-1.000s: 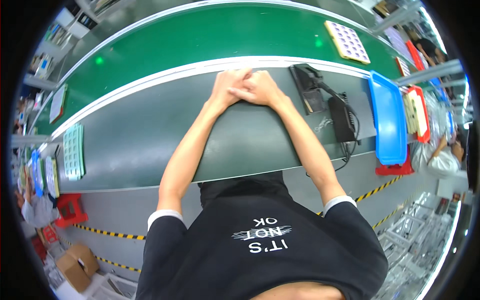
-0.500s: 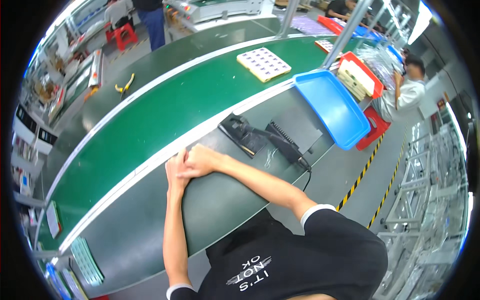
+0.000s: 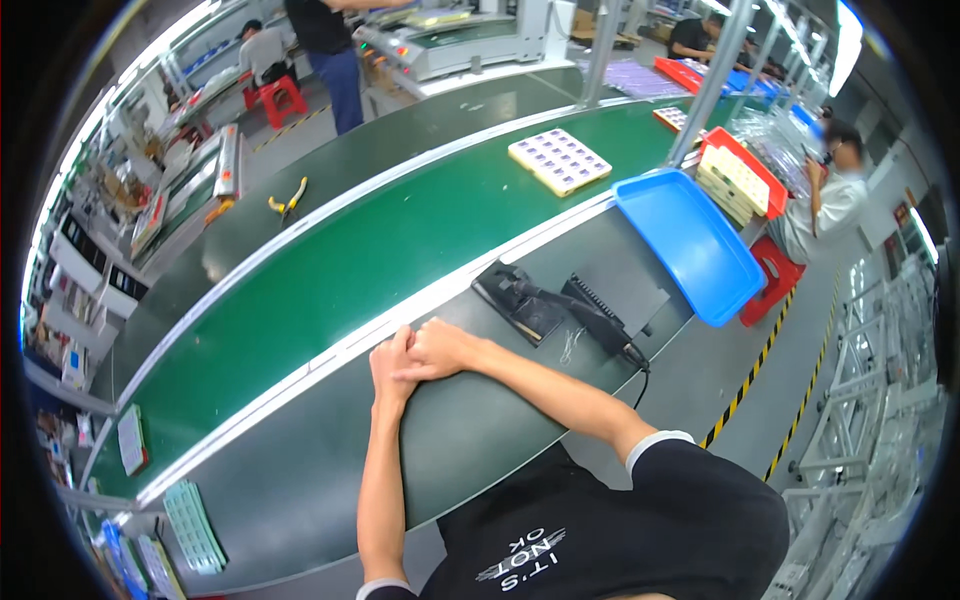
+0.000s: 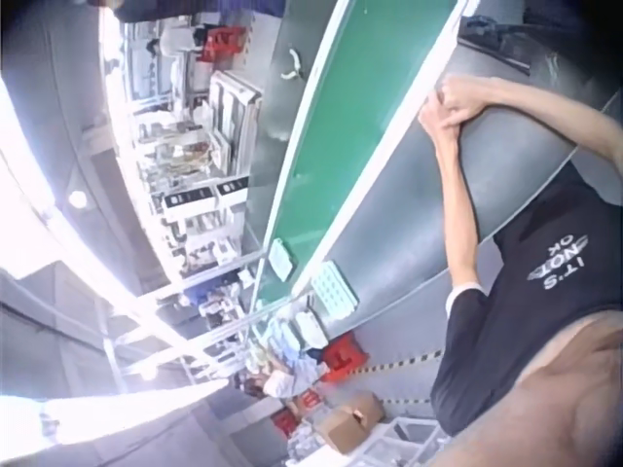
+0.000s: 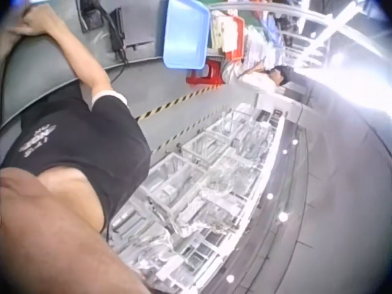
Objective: Soldering electronic components onto several printed circuit boards held in a fixture.
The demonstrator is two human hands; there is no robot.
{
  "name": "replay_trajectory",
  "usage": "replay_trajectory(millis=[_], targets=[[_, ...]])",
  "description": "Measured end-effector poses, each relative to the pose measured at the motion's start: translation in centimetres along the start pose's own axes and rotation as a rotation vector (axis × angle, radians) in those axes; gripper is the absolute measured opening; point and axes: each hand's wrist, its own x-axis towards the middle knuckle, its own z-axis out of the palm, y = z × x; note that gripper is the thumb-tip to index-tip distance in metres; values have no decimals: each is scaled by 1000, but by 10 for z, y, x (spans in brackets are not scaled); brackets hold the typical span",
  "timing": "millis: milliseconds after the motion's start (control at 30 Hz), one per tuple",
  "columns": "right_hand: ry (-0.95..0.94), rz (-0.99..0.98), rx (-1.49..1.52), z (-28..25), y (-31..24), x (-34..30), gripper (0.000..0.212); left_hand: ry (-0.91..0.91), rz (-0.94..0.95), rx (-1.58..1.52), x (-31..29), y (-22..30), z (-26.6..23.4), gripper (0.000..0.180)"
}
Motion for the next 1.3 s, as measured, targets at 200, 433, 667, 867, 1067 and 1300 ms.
replay_trajectory(millis=[200,433,667,867,1067,1300], targets=[[79,-38,52,1,1,-8,66,-1,3,-5,-1,15,-3,18],[85,-13,34,2,1,-8,70,14,10,-16,0,17,-3,19],[-7,47,19,-1,1,-8,73,0,-23,-43,3,20,-3,18],[35,1,21,0,0,-6,73,10,-12,-20,0,17,-4,17],[17,38,29,0,-2,-8,74,12,-6,-7,-1,17,-4,19],[34,21,15,0,-3,-7,74,-2,-19,-33,-1,18,-5,20]])
